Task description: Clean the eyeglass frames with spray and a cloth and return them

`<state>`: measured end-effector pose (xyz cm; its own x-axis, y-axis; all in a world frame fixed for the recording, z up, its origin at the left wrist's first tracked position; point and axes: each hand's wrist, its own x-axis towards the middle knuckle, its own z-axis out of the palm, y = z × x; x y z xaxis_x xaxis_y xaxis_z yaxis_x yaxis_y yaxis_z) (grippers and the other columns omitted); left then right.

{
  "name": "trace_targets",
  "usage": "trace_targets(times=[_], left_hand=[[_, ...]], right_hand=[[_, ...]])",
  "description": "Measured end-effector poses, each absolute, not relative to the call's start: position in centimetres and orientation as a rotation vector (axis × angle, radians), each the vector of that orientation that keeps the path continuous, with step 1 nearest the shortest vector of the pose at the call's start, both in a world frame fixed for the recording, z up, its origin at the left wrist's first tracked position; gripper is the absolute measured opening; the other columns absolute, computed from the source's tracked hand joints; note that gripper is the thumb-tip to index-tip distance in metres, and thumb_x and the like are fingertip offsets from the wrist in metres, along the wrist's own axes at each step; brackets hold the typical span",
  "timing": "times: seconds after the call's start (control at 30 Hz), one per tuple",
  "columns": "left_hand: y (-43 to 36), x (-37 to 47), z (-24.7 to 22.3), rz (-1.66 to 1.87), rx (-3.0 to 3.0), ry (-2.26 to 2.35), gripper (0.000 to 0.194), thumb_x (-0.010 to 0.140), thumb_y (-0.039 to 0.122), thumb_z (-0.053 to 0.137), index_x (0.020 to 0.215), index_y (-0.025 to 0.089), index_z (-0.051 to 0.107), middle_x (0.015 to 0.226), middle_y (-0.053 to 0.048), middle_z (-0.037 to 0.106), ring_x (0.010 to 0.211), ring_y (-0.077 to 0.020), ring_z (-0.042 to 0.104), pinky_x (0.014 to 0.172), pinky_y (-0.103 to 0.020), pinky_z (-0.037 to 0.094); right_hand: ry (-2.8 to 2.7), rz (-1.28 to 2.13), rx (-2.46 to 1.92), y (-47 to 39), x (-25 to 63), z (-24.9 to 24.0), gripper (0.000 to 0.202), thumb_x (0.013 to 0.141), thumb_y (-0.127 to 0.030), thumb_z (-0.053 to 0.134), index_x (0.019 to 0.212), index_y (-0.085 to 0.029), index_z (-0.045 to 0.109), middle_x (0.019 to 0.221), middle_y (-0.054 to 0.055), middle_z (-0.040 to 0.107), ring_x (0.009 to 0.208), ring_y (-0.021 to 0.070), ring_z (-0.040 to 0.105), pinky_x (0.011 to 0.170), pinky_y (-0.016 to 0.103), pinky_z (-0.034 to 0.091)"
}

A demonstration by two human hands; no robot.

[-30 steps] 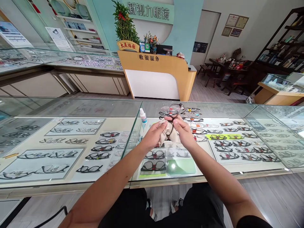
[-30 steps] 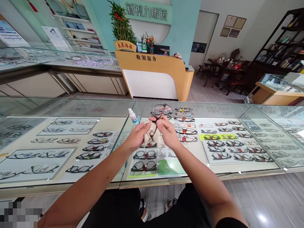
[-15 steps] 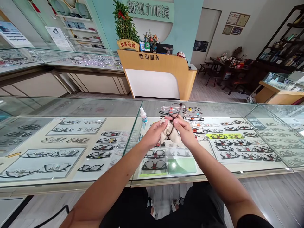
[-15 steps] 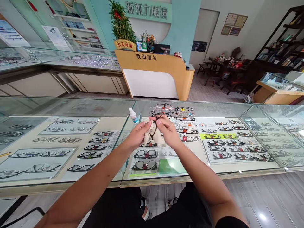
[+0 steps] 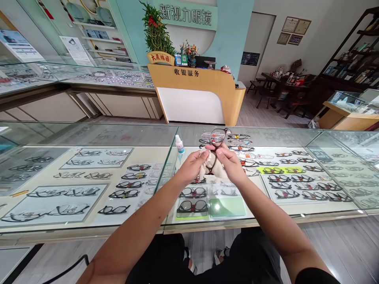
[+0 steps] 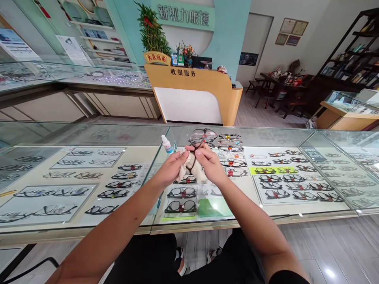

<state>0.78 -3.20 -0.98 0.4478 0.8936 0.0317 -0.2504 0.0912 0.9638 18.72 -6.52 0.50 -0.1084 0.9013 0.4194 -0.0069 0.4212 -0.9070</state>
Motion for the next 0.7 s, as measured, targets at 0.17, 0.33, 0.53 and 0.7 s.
trace_targets(times=[0.17,0.33,0.53,0.7], left_hand=[[-3.2,-0.2,-0.3,0.804,1.254,0.624,0.065,0.072,0.065,0.1,0.106,0.016,0.075,0.083,-0.002,0.071,0.069,-0.013,0.064,0.063,-0.023,0.048],[-3.6,1.8,-1.4,1.091,1.21,0.717,0.066,0.077,0.073,0.093,0.11,0.019,0.075,0.078,0.002,0.067,0.067,-0.0117,0.059,0.064,-0.023,0.049],[-3.1,0.4,-0.9,0.878,1.199,0.677,0.065,0.079,0.079,0.088,0.094,0.018,0.072,0.075,-0.002,0.068,0.062,-0.0139,0.062,0.057,-0.025,0.048],[-3.3,0.2,-0.3,0.828,1.265,0.61,0.068,0.07,0.065,0.101,0.109,0.016,0.074,0.085,-0.002,0.071,0.07,-0.0127,0.063,0.064,-0.023,0.048]], right_hand=[[-1.404,1.026,-0.798,-6.3,19.0,0.0,0.051,0.104,-0.073,0.065,0.122,-0.032,0.09,0.137,0.007,0.073,0.139,0.0309,0.064,0.132,0.049,0.041],[-1.474,0.907,-0.852,-6.6,18.1,0.2,0.057,0.101,-0.08,0.063,0.112,-0.031,0.091,0.13,0.01,0.073,0.137,0.0322,0.062,0.13,0.05,0.042],[-1.384,1.019,-0.821,-6.3,18.8,-0.1,0.049,0.104,-0.071,0.067,0.118,-0.031,0.091,0.135,0.008,0.073,0.135,0.0303,0.065,0.128,0.047,0.044],[-1.34,1.053,-0.811,-6.3,18.8,-0.3,0.049,0.103,-0.071,0.069,0.119,-0.03,0.091,0.136,0.008,0.073,0.132,0.0306,0.067,0.126,0.047,0.047]])
